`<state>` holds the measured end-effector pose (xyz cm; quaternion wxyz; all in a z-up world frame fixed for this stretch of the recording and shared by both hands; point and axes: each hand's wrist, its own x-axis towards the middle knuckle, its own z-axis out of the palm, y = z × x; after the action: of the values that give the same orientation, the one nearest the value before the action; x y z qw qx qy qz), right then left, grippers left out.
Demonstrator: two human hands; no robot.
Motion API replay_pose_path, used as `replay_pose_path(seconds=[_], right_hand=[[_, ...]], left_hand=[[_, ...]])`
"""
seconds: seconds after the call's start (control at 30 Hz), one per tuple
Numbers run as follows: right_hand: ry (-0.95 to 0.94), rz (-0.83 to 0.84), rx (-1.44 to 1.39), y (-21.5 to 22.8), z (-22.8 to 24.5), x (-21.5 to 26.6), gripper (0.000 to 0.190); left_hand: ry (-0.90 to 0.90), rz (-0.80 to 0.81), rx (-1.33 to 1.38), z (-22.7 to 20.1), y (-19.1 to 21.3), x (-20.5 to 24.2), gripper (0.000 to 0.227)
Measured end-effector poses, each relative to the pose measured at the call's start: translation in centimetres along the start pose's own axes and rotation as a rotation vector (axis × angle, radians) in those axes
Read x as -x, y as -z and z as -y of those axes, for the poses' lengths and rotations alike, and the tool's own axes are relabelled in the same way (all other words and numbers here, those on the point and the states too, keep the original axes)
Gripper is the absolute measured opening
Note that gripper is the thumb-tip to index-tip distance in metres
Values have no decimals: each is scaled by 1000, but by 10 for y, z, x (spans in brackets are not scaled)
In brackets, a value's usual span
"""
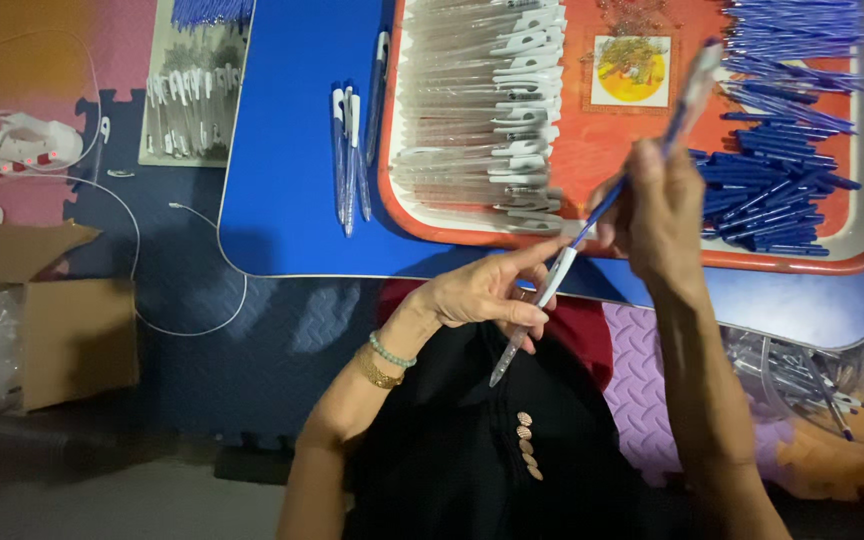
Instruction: The person assembles pens by hand, picking up blue ink cartridges and inserting them into clear plastic pen barrels, then placing the finished pens aside on a tray.
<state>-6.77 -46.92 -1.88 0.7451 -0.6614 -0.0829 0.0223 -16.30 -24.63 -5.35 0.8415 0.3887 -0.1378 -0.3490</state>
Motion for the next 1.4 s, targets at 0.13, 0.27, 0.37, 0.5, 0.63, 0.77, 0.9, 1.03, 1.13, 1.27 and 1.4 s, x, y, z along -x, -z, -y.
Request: replay_pose_path(seconds=[0.13,0.27,0.37,0.5,0.63,0.77,0.9,1.03,1.13,1.27,1.4], right_hand=[[-60,-74,39,5,42,-11,37],[-57,-53,254,26,46,-20,20],[-118,17,686,50,22,-28,18],[211,81,1048,55,20,-19,27],[-53,131,448,25,51,13,42],[-276,304,219,10,42,16,26],[-118,189,90,23,24,5,23],[-115,4,31,58,35,-23,17],[-21,-52,109,85,41,-41,27],[-27,-168,191,110,37,-61,29],[90,-232,381,168,9,-85,37]], left_hand=[[151,37,-93,-12,-6,4,103],[227,5,-175,-23,-11,9,102],[257,-6,-169,-28,-8,10,102],[243,-11,-111,-29,-5,10,104],[253,-37,-182,-59,-22,6,103],[278,-11,-201,-67,-21,3,102],[263,-1,-235,-67,-12,6,102],[70,-52,-668,-94,15,8,74],[-98,-402,-1252,-124,23,-2,39],[-240,-543,-1802,-129,59,-31,41],[-235,-572,-1972,-120,82,-42,43]])
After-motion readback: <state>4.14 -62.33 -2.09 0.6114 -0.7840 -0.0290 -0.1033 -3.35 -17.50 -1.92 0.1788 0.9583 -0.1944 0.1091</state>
